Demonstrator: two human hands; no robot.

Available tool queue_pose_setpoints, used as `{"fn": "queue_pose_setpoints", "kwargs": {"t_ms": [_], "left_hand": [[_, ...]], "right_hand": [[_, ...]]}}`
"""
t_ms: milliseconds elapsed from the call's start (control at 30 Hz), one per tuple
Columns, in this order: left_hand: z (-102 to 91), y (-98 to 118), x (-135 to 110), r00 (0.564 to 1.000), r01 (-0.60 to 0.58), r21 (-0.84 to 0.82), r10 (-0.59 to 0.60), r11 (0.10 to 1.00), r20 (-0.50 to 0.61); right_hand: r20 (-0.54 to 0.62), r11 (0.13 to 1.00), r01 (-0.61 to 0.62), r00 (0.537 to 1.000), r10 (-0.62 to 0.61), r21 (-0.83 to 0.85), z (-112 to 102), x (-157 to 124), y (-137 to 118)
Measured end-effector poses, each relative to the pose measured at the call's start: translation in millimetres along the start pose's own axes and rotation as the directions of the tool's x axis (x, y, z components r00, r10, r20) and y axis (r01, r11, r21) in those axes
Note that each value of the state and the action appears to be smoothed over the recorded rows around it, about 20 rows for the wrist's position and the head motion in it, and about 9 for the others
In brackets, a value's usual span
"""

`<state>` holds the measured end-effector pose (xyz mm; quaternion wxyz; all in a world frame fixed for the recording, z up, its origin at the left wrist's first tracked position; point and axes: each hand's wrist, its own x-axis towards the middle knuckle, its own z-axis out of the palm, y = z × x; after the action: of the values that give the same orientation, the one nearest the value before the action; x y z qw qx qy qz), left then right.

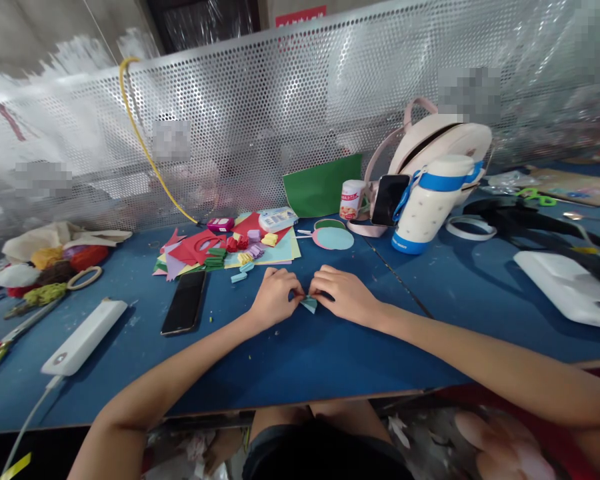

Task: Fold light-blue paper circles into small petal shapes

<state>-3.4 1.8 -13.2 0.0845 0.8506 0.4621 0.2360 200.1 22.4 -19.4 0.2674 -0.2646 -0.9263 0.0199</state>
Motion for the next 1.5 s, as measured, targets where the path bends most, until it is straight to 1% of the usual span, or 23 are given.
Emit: {"fn": "queue_pose_setpoints", "kwargs": {"t_ms": [100,167,233,267,300,367,433,467,567,667,767,867,967,1067,1167,1233,1400,1433,1500], "left_hand": [[2.5,-7,0,0.994,0.001,-0.084,-0.01,0.996,-0.11],[6.3,-14,1,0.971,0.008,-0.222,-0.061,0.975,-0.231],[10.9,-21,2,0.929,0.005,-0.425,-0.161,0.905,-0.333],[13.0,-23,2,0.911,0.012,-0.529,-0.228,0.849,-0.345],[14.8,-23,2,0.898,0.027,-0.626,-0.294,0.779,-0.326],[17.3,-18,1,0.898,0.075,-0.778,-0.381,0.624,-0.219],[18.3,-8,-1,0.93,0.13,-0.859,-0.361,0.496,-0.068],[18.5,-2,-3,0.941,0.14,-0.881,-0.338,0.452,-0.024],[18.7,14,-7,0.959,0.165,-0.917,-0.277,0.363,0.062],[18.9,21,-9,0.957,0.182,-0.934,-0.274,0.307,0.097],[18.8,21,-9,0.951,0.205,-0.943,-0.281,0.263,0.128],[18.9,18,-7,0.945,0.221,-0.952,-0.287,0.21,0.156],[19.9,14,-7,0.932,0.223,-0.963,-0.322,0.154,0.165],[20.7,8,-6,0.922,0.21,-0.967,-0.358,0.146,0.147],[21.0,0,-4,0.915,0.175,-0.965,-0.394,0.193,0.087],[20.9,-7,-3,0.896,0.144,-0.963,-0.443,0.228,0.029],[19.8,-20,0,0.853,0.09,-0.931,-0.509,0.353,-0.111],[19.7,-22,1,0.852,0.09,-0.92,-0.508,0.381,-0.127],[20.3,-23,1,0.867,0.095,-0.89,-0.476,0.445,-0.146]], "right_hand": [[-0.066,0.998,-0.045,0.997,0.047,0.043,-3,0,6],[-0.137,0.993,-0.08,0.986,0.091,0.083,-5,0,10],[-0.218,0.984,-0.104,0.967,0.134,0.145,-8,0,10],[-0.255,0.976,-0.108,0.955,0.155,0.187,-9,0,10],[-0.285,0.967,-0.109,0.942,0.174,0.232,-11,0,9],[-0.329,0.946,-0.097,0.922,0.203,0.31,-12,1,6],[-0.347,0.933,-0.086,0.913,0.213,0.348,-13,1,4],[-0.347,0.931,-0.083,0.913,0.213,0.354,-12,1,3],[-0.319,0.93,-0.088,0.924,0.21,0.358,-9,0,1],[-0.283,0.921,-0.089,0.937,0.206,0.379,-6,-2,1],[-0.245,0.894,-0.082,0.947,0.208,0.44,-3,-2,3],[-0.219,0.853,-0.1,0.945,0.242,0.512,-2,-2,7],[-0.198,0.829,-0.127,0.941,0.274,0.545,-3,-1,10],[-0.181,0.837,-0.153,0.941,0.285,0.526,-5,0,14],[-0.168,0.871,-0.186,0.942,0.289,0.455,-7,0,19],[-0.164,0.885,-0.206,0.941,0.296,0.418,-8,1,24],[-0.187,0.872,-0.229,0.923,0.336,0.433,-6,2,32],[-0.196,0.863,-0.232,0.917,0.348,0.448,-6,3,32],[-0.206,0.844,-0.226,0.909,0.362,0.487,-6,3,31]]}}
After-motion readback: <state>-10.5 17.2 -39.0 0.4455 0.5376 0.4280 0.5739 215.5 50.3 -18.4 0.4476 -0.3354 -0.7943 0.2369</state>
